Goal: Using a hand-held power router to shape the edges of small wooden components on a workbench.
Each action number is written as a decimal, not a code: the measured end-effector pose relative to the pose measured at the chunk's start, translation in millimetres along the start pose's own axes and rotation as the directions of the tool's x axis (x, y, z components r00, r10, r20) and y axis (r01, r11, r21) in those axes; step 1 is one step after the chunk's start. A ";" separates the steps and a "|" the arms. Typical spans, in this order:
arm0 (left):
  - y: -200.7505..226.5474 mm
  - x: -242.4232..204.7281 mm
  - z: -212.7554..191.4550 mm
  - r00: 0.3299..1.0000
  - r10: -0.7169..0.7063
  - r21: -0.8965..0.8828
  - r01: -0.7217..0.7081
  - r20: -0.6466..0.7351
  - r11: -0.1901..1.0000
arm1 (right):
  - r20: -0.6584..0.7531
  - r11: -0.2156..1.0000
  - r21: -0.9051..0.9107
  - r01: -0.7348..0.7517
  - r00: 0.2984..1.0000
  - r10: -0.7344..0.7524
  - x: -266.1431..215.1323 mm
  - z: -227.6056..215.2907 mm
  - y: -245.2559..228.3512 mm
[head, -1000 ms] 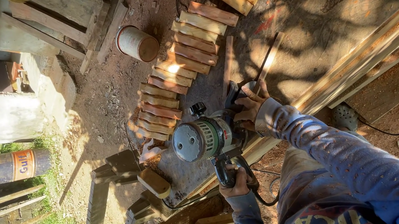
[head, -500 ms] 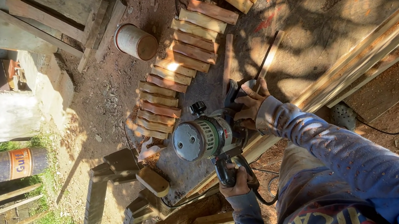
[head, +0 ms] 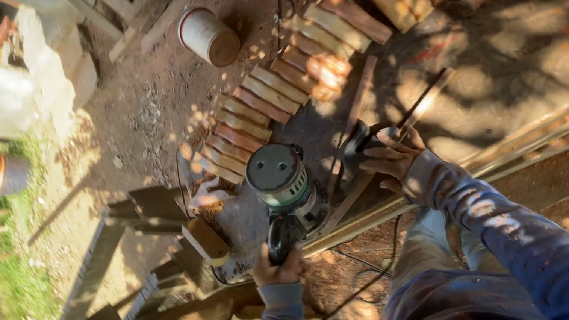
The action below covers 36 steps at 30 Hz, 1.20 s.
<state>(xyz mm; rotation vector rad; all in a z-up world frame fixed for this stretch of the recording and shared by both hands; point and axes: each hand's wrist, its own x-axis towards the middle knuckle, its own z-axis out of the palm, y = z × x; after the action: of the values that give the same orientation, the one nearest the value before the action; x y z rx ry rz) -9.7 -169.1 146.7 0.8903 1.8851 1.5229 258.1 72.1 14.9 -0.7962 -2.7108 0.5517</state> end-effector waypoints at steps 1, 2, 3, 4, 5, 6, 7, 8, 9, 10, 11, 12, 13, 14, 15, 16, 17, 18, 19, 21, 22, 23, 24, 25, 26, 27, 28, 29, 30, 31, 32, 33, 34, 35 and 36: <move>5.7 6.6 -9.1 0.999 0.054 0.287 -0.052 0.001 0.957 | -0.119 1.000 -0.017 0.018 0.993 -0.020 -1.1 -3.3 0.7; 10.4 11.2 -19.8 0.996 0.092 0.550 -0.086 0.016 0.831 | -0.232 0.999 -0.031 0.037 0.972 -0.043 -2.8 -6.1 0.6; 18.0 14.2 -20.8 0.997 0.078 0.536 -0.056 -0.019 0.842 | -0.205 0.997 -0.041 0.066 0.976 -0.073 -1.7 -3.1 1.7; 24.9 21.4 -20.8 0.998 0.022 0.605 0.022 -0.065 0.796 | -0.328 0.996 -0.019 0.082 0.941 -0.084 0.2 -1.3 5.1; 32.0 29.2 -22.0 0.993 -0.033 0.665 0.102 -0.115 0.740 | -0.445 0.995 0.004 0.101 0.891 -0.089 2.6 0.2 8.5; 42.3 38.2 -26.4 0.989 -0.049 0.642 0.126 -0.136 0.756 | -0.420 0.993 -0.013 0.120 0.900 -0.114 7.3 -2.7 6.3; 52.1 47.6 -32.2 0.994 -0.082 0.694 0.113 -0.078 0.711 | -0.488 0.997 -0.021 0.074 0.869 -0.074 12.1 -5.2 3.8; 58.7 58.3 -35.1 0.993 -0.118 0.736 0.091 -0.016 0.670 | -0.554 0.999 -0.033 0.025 0.832 -0.039 15.3 -9.5 5.6; 62.8 66.2 -41.0 0.991 -0.131 0.710 0.114 -0.030 0.695 | -0.529 0.997 -0.060 0.042 0.846 -0.068 17.0 -10.9 9.8; 67.5 77.7 -44.9 0.976 -0.217 0.764 0.114 0.035 0.636 | -0.493 0.997 -0.075 -0.034 0.870 -0.008 20.7 -17.3 17.3; 72.6 88.5 -49.8 0.948 -0.303 0.812 0.100 0.098 0.575 | -0.461 0.989 -0.094 -0.110 0.886 0.055 24.0 -24.9 24.4; 75.5 97.7 -48.4 0.950 -0.297 0.786 0.113 0.094 0.608 | -0.449 0.987 -0.133 -0.091 0.893 0.021 34.4 -37.1 4.5; 78.8 106.3 -47.7 0.929 -0.341 0.812 0.085 0.145 0.577 | -0.466 0.957 -0.108 -0.268 0.864 0.189 43.7 -47.8 -16.2; 83.6 112.5 -50.9 0.901 -0.389 0.839 0.055 0.191 0.541 | -0.478 0.896 -0.076 -0.437 0.805 0.352 51.2 -54.8 -41.0; 82.8 121.7 -49.4 0.905 -0.383 0.819 0.071 0.187 0.569 | -0.475 0.901 -0.111 -0.419 0.819 0.322 50.6 -27.4 9.1; 82.4 130.5 -49.6 0.885 -0.410 0.858 0.024 0.220 0.513 | -0.334 0.949 -0.104 -0.299 0.909 0.249 41.1 -13.3 54.9; 82.2 139.0 -49.1 0.863 -0.439 0.889 -0.027 0.251 0.456 | -0.184 0.980 -0.081 -0.182 0.969 0.165 32.8 7.5 93.5; 95.1 138.2 -48.3 0.863 -0.437 0.878 -0.015 0.252 0.478 | -0.172 0.980 -0.103 -0.172 0.973 0.153 39.1 7.9 102.2; 108.5 137.4 -47.2 0.847 -0.455 0.871 -0.019 0.274 0.490 | -0.214 0.998 -0.065 -0.011 0.977 -0.004 45.1 7.3 111.8; 120.3 140.5 -48.4 0.833 -0.466 0.857 -0.020 0.299 0.514 | -0.253 0.987 -0.042 0.158 0.954 -0.163 55.3 5.5 120.2; 118.2 141.2 -51.2 0.826 -0.468 0.854 -0.030 0.314 0.519 | -0.274 0.975 -0.001 0.222 0.938 -0.214 57.7 5.9 117.3; 116.1 142.1 -53.0 0.819 -0.470 0.850 -0.041 0.329 0.525 | -0.296 0.958 0.039 0.285 0.919 -0.261 59.9 6.1 115.1; 118.4 140.9 -55.4 0.818 -0.472 0.847 -0.034 0.329 0.531 | -0.288 0.957 0.037 0.288 0.920 -0.266 57.3 -1.2 105.2; 120.8 139.9 -57.1 0.808 -0.495 0.847 -0.010 0.320 0.532 | -0.202 0.986 -0.017 0.164 0.966 -0.164 54.9 -8.8 96.0; 123.6 140.2 -58.1 0.797 -0.516 0.847 0.012 0.313 0.532 | -0.123 0.996 -0.085 0.042 0.991 -0.052 53.2 -17.3 87.5; 126.4 140.3 -61.2 0.797 -0.516 0.842 0.017 0.314 0.539 | -0.117 0.995 -0.091 0.045 0.992 -0.056 57.8 -23.7 90.1; 128.4 139.5 -62.9 0.779 -0.543 0.815 0.074 0.313 0.575 | -0.150 0.988 -0.050 0.145 0.977 -0.151 57.8 -30.8 92.6; 130.3 138.2 -64.2 0.759 -0.570 0.783 0.132 0.314 0.607 | -0.186 0.970 -0.013 0.244 0.952 -0.242 57.3 -37.9 95.3; 133.4 140.6 -66.0 0.752 -0.573 0.776 0.133 0.326 0.616 | -0.173 0.971 -0.020 0.237 0.956 -0.237 64.5 -67.9 88.1; 137.4 142.5 -68.2 0.777 -0.549 0.790 0.113 0.308 0.603 | -0.135 0.948 0.085 0.308 0.946 -0.295 72.1 -98.4 79.9; 144.3 150.6 -69.2 0.810 -0.506 0.800 0.079 0.296 0.594 | -0.116 0.911 0.175 0.374 0.926 -0.358 86.4 -134.2 73.5; 138.2 146.3 -71.5 0.812 -0.492 0.790 0.066 0.312 0.610 | -0.113 0.916 0.153 0.370 0.928 -0.356 73.5 -142.1 57.3; 132.7 145.5 -73.9 0.791 -0.533 0.797 0.098 0.301 0.596 | -0.121 0.906 0.305 0.294 0.955 -0.269 71.8 -152.2 44.5; 126.8 144.3 -77.0 0.767 -0.572 0.803 0.129 0.290 0.581 | -0.117 0.866 0.452 0.216 0.976 -0.182 69.1 -160.9 30.5; 120.7 146.1 -76.7 0.779 -0.554 0.789 0.131 0.292 0.600 | -0.116 0.872 0.431 0.232 0.973 -0.201 72.9 -158.3 -5.5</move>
<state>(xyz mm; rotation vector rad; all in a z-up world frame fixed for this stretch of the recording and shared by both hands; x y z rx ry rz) -141.6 -85.8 278.8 1.0182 2.0699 0.1530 251.3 153.6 168.9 -0.3759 -2.4222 1.0156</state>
